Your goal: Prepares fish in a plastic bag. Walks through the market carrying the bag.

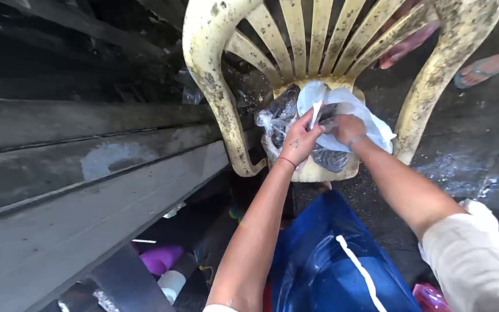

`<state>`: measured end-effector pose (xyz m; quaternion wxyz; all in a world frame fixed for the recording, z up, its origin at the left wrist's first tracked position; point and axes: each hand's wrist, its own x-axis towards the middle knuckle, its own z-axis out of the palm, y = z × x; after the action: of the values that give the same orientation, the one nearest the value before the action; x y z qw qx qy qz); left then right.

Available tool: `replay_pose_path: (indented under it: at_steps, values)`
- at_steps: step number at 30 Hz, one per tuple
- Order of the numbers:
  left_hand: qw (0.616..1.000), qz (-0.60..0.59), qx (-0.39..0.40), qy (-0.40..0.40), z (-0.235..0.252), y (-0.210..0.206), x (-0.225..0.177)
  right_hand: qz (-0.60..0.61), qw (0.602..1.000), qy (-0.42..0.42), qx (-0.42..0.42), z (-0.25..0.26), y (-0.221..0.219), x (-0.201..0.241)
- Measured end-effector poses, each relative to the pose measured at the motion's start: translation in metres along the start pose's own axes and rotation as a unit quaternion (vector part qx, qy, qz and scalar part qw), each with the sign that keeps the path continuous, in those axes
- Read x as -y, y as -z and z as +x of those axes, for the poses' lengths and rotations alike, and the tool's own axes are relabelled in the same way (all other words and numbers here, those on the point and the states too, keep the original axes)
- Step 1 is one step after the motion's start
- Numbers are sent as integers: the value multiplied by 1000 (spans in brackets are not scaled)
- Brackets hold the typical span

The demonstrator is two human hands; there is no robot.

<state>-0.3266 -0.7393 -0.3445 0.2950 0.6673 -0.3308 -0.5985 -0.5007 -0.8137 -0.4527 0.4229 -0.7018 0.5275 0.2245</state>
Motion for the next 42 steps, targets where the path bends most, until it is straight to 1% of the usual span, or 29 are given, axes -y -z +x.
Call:
replay_pose_path:
  at_steps: [2, 4, 6, 7, 9, 10, 12, 13, 14, 16, 17, 19, 21, 23, 25, 26, 27, 28, 29, 30, 31, 32, 33, 34, 35, 36, 37, 40, 42]
  values:
    - [999, 27, 19, 13, 6, 0, -6, 22, 996, 73, -42, -39, -1, 1]
    - [998, 18, 39, 37, 13, 4, -17, 82, 979, 154, -101, -89, 5, 3]
    - [996, 3, 50, 70, 15, 12, -29, 187, 943, 223, -159, -141, 10, 7]
    - [996, -3, 48, 78, 18, 17, -30, 262, 918, 241, -178, -162, 12, 8]
    - [996, -17, 32, 77, 18, 27, -22, 433, 852, 238, -174, -195, 21, 9]
    - [998, -18, 15, 66, 15, 29, -15, 494, 821, 229, -172, -207, 30, 11]
    - [998, -16, -18, 56, -7, 25, 2, 553, 784, 221, -174, -222, 54, 16]
    - [998, -14, -28, 51, -26, 18, 8, 550, 784, 227, -178, -226, 68, 18]
    - [998, -7, -33, 45, -46, 7, 13, 523, 798, 233, -187, -227, 82, 19]
    - [999, -6, -32, 26, -69, -12, 25, 405, 854, 247, -215, -215, 109, 19]
    - [999, -10, -36, 21, -72, -20, 29, 343, 878, 248, -224, -200, 119, 18]
    - [999, -13, -38, 34, -73, -34, 35, 271, 910, 233, -211, -152, 128, 17]
    - [999, -14, -26, 45, -70, -44, 45, 201, 942, 210, -168, -85, 123, 17]
    - [998, -7, -4, 61, -70, -52, 55, 111, 975, 167, -96, -16, 106, 20]
    - [997, -3, 15, 74, -74, -59, 64, 27, 992, 121, -30, 37, 85, 29]
    - [997, -6, 21, 76, -77, -61, 68, -10, 995, 97, -15, 52, 76, 38]
    - [996, -10, 25, 81, -81, -61, 71, -37, 996, 77, -20, 58, 68, 52]
    - [996, -16, 26, 84, -83, -60, 74, -64, 994, 82, -39, 59, 60, 70]
    - [996, -31, 25, 85, -86, -60, 78, -86, 987, 120, -62, 58, 49, 89]
    - [995, -50, 19, 85, -89, -61, 82, -114, 974, 183, -71, 57, 34, 107]
    - [995, -61, 14, 84, -93, -63, 86, -146, 955, 250, -56, 55, 17, 126]
    - [995, -62, 12, 82, -96, -64, 90, -186, 932, 311, -21, 55, -1, 143]
    - [995, -62, 10, 83, -99, -64, 91, -240, 904, 351, 34, 58, -20, 159]
    - [994, -64, 6, 83, -101, -63, 91, -303, 872, 374, 89, 67, -39, 171]
    - [994, -71, 1, 84, -103, -62, 89, -355, 846, 376, 131, 80, -57, 179]
    - [993, -80, -5, 85, -105, -61, 88, -382, 836, 366, 146, 92, -73, 182]
    - [992, -90, -10, 86, -106, -60, 87, -390, 840, 347, 148, 99, -82, 184]
    - [990, -111, -21, 86, -106, -53, 85, -394, 856, 290, 169, 98, -74, 205]
    - [989, -125, -24, 80, -106, -51, 86, -403, 848, 270, 211, 80, -59, 218]
